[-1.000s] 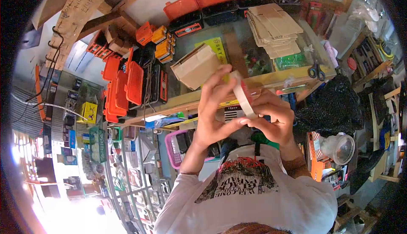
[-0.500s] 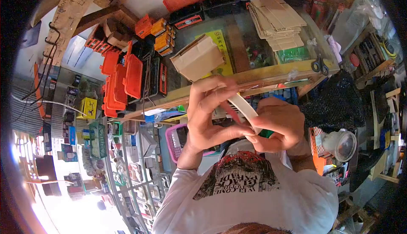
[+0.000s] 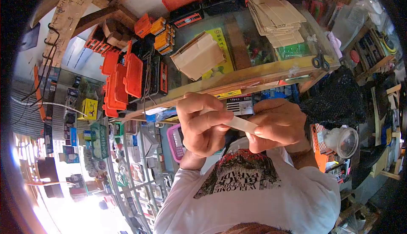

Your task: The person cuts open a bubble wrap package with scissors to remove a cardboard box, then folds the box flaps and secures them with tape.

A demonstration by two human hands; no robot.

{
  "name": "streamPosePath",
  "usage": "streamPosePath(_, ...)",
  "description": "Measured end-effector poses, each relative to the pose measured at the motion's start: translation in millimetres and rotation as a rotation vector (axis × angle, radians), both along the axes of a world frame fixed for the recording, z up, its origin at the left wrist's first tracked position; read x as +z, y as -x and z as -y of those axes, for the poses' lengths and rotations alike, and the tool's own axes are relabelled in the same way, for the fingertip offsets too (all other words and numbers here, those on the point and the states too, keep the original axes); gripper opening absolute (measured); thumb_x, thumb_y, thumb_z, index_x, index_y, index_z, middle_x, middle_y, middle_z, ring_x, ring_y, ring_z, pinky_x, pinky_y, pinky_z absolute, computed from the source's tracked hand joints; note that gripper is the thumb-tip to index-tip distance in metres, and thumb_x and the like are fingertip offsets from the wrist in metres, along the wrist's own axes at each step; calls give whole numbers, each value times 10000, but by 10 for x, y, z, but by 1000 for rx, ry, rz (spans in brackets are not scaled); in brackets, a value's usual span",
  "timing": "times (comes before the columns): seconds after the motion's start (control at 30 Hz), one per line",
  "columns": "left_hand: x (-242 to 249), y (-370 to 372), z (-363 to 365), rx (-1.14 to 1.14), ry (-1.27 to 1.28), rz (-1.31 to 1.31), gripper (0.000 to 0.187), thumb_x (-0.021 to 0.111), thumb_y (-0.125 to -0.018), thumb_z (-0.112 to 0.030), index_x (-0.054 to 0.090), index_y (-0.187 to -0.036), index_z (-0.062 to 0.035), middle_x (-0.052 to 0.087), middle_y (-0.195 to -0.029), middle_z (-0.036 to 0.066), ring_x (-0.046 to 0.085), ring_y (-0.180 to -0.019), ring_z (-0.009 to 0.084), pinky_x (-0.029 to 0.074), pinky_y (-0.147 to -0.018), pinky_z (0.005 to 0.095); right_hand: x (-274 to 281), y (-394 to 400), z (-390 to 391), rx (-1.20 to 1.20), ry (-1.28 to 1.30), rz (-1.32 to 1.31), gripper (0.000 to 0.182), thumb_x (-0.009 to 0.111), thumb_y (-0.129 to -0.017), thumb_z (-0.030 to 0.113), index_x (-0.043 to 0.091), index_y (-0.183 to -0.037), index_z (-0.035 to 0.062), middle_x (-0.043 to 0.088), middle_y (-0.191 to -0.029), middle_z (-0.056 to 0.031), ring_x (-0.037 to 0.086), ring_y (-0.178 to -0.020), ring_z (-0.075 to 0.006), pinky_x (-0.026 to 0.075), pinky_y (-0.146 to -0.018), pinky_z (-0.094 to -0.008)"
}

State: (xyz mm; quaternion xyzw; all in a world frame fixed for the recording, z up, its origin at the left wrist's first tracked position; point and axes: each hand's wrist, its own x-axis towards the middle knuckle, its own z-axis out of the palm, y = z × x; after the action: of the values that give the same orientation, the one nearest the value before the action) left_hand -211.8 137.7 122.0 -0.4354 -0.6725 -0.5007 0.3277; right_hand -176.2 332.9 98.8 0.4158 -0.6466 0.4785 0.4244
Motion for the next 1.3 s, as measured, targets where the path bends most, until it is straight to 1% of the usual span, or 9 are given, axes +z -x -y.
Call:
streamPosePath(0.17, 27, -58, -26, -16, 54, -9, 255, 649, -1001, -338, 583, -1007, -92, 513, -964, 106, 548, -808, 209, 515, -617, 339, -11, -25, -17, -12, -65, -2, 405, 909, -669, 143, 662, -990, 128, 719, -814, -36, 725, -724, -218, 615, -702, -381)
streamPosePath(0.3, -41, -74, -37, -12, -11, 7, 258, 636, -1007, -347, 577, -983, -97, 512, -952, 98, 540, -797, 203, 509, -600, 331, 184, -110, -4, 21, -109, 134, 342, 876, -677, 27, 542, -731, 71, 686, -687, -103, 646, -551, -274, 580, -553, -382)
streamPosePath(0.5, -30, -108, -52, -26, -47, 15, 243, 645, -999, -352, 564, -989, -124, 501, -955, 82, 506, -777, 181, 495, -583, 324, 145, -148, 51, -8, -12, 72, 482, 881, -705, 19, 526, -1025, 73, 698, -720, -98, 661, -559, -282, 585, -574, -391)
streamPosePath(0.7, -66, -110, -91, -62, -110, -4, 237, 645, -1000, -353, 554, -991, -134, 490, -943, 76, 501, -766, 177, 482, -564, 300, 29, -117, 32, 51, -26, 7, 467, 879, -728, 86, 551, -1061, 73, 698, -720, -104, 653, -564, -257, 562, -552, -363)
streamPosePath(0.77, -71, -134, -128, -126, -218, 49, 147, 673, -981, -248, 628, -999, -109, 520, -977, 86, 540, -811, 198, 474, -621, 317, 161, -139, 3, 54, -108, 62, 497, 873, -742, 95, 567, -1132, 67, 714, -741, -109, 662, -584, -252, 546, -539, -352)
streamPosePath(0.9, -91, -120, -91, -117, -306, 126, 116, 668, -984, -189, 648, -1014, -78, 555, -987, 97, 563, -835, 202, 465, -695, 325, 137, 16, -66, 288, 88, 126, 684, 890, -734, 92, 547, -1325, 68, 762, -839, -125, 732, -700, -249, 545, -599, -360)
streamPosePath(1.0, -144, -76, -30, -36, -279, 139, 122, 653, -993, -178, 633, -1021, -61, 576, -976, 104, 568, -834, 194, 451, -737, 317, 282, 57, -165, 119, -39, 14, 766, 902, -734, 89, 510, -1392, 91, 779, -913, -129, 765, -811, -244, 554, -703, -375)
streamPosePath(1.03, -142, -60, -6, 12, -210, 147, 246, 642, -1009, -305, 555, -1002, -75, 501, -969, 89, 516, -777, 169, 484, -593, 306, 332, 20, -195, 106, -93, 56, 776, 901, -730, 65, 502, -1393, 103, 780, -919, -126, 770, -869, -245, 549, -765, -380)
streamPosePath(1.3, -155, -30, 9, 9, -155, 159, 246, 630, -1018, -285, 564, -1017, -48, 529, -979, 103, 544, -833, 194, 507, -658, 325, 363, 69, -188, 49, -123, 34, 587, 877, -738, 32, 572, -1234, 101, 783, -942, -98, 760, -843, -256, 551, -772, -374)
